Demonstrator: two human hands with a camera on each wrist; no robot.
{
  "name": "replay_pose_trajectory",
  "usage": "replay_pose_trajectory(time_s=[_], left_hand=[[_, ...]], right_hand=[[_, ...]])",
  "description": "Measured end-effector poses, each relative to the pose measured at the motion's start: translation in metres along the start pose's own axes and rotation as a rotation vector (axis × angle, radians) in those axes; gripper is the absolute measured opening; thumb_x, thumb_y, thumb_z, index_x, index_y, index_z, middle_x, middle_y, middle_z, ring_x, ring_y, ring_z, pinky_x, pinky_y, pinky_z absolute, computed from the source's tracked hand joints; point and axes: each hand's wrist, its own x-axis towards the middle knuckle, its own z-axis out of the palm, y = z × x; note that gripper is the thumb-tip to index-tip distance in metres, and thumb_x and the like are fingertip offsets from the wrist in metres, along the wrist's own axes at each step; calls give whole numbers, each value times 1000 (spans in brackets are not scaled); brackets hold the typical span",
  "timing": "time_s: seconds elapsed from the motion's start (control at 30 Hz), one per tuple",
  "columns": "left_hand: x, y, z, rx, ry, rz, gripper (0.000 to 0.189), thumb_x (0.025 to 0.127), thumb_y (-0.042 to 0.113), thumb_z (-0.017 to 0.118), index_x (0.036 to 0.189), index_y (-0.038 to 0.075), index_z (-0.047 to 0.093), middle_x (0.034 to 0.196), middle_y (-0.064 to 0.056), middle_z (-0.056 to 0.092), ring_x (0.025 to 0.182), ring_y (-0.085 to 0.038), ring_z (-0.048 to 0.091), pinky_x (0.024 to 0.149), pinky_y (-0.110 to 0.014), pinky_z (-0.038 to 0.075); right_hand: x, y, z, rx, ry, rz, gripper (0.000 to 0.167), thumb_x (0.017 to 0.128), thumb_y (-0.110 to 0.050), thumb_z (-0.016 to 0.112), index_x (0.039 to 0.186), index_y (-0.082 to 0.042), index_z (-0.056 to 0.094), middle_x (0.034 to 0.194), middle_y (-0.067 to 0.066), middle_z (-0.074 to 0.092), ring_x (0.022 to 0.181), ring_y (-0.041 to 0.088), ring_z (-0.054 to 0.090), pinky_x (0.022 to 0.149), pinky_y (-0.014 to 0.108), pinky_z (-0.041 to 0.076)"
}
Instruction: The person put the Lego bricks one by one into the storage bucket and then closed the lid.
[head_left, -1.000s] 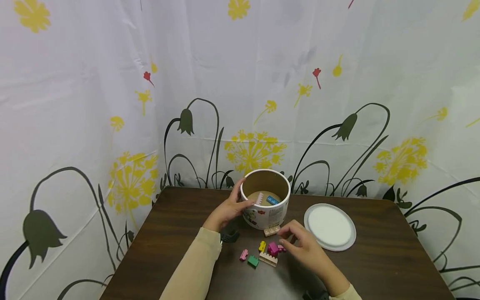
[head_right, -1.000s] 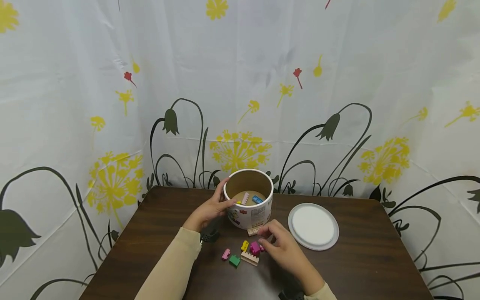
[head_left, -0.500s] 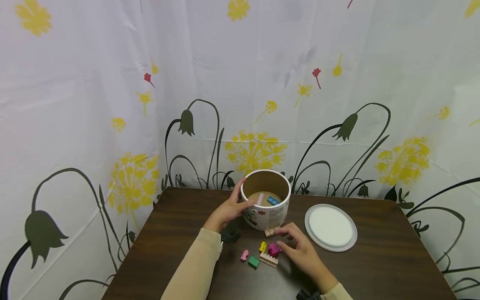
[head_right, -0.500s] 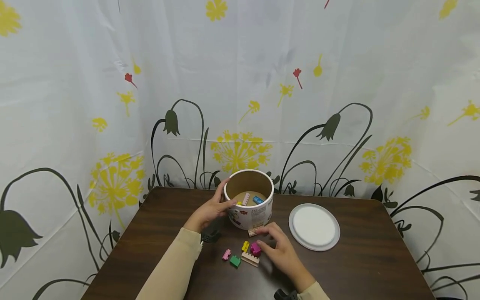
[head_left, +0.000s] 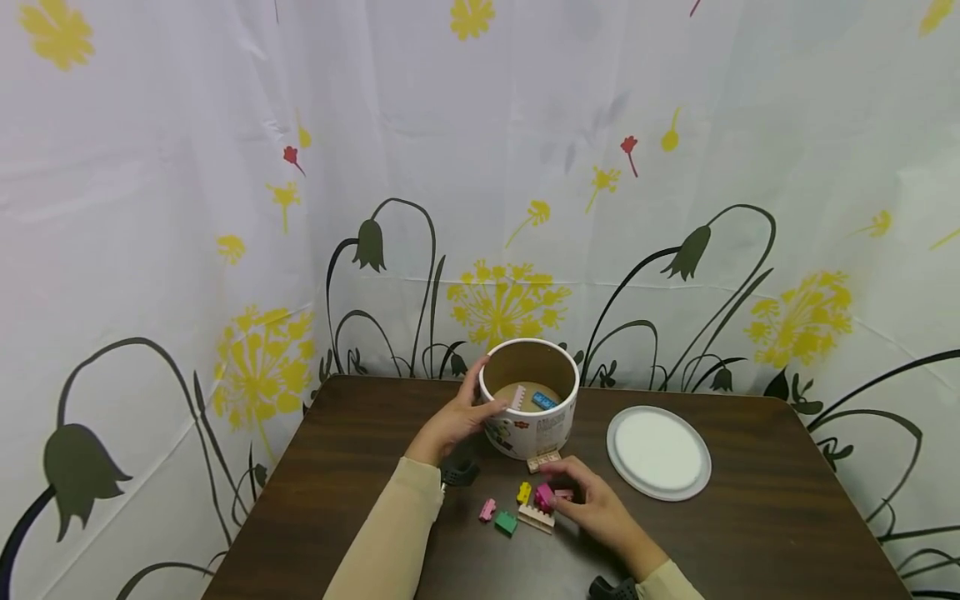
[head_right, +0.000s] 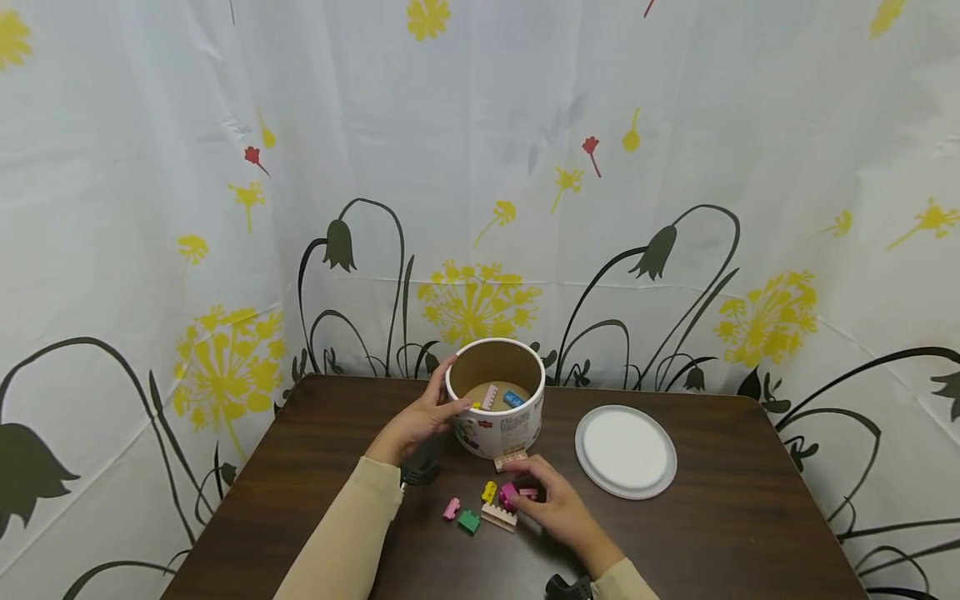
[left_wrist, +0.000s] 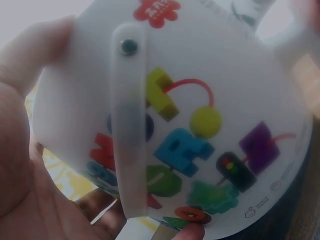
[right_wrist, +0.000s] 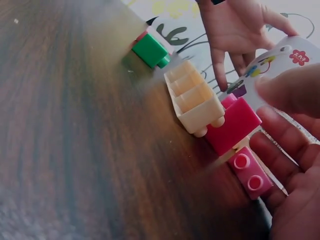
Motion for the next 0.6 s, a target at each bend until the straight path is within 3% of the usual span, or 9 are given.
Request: replay_pose_trajectory(time_s=[0.13,0.33,0.47,0.6], left_hand=[[-1,3,1,-3,3,16,97,104,32,76,172,47,9,184,-16,4,166,-46,18,117,-79,37],[-1,4,1,4,3,28,96,104,31,75,172,46,10,185,-14,5,166,-46,19,116,-80,37],[-1,1,2,-14,-3,27,96,104,31,76,172,47,10,185,-13,4,167,-46,16,118,-81,35],[-1,0,2,-15,-6,30,95,104,30,76,172,47,11,184,-14,5,166,-47,18,118,-80,35]], right_hand=[[2,3,0,-74,-41,-33,47,100,-7,78,145,-11,65,146,10,65,133,17,61,111,25,49],[3,4,-1,-88,-62,-34,45,99,-4,76,143,-9,67,146,3,66,134,16,61,112,22,47],[2,6,0,-113,-54,-58,38,100,-9,77,137,-10,71,140,0,68,129,15,63,110,24,49],[2,5,-1,-29,8,-16,30,103,-13,77,132,-11,72,133,6,68,118,16,68,99,27,58]])
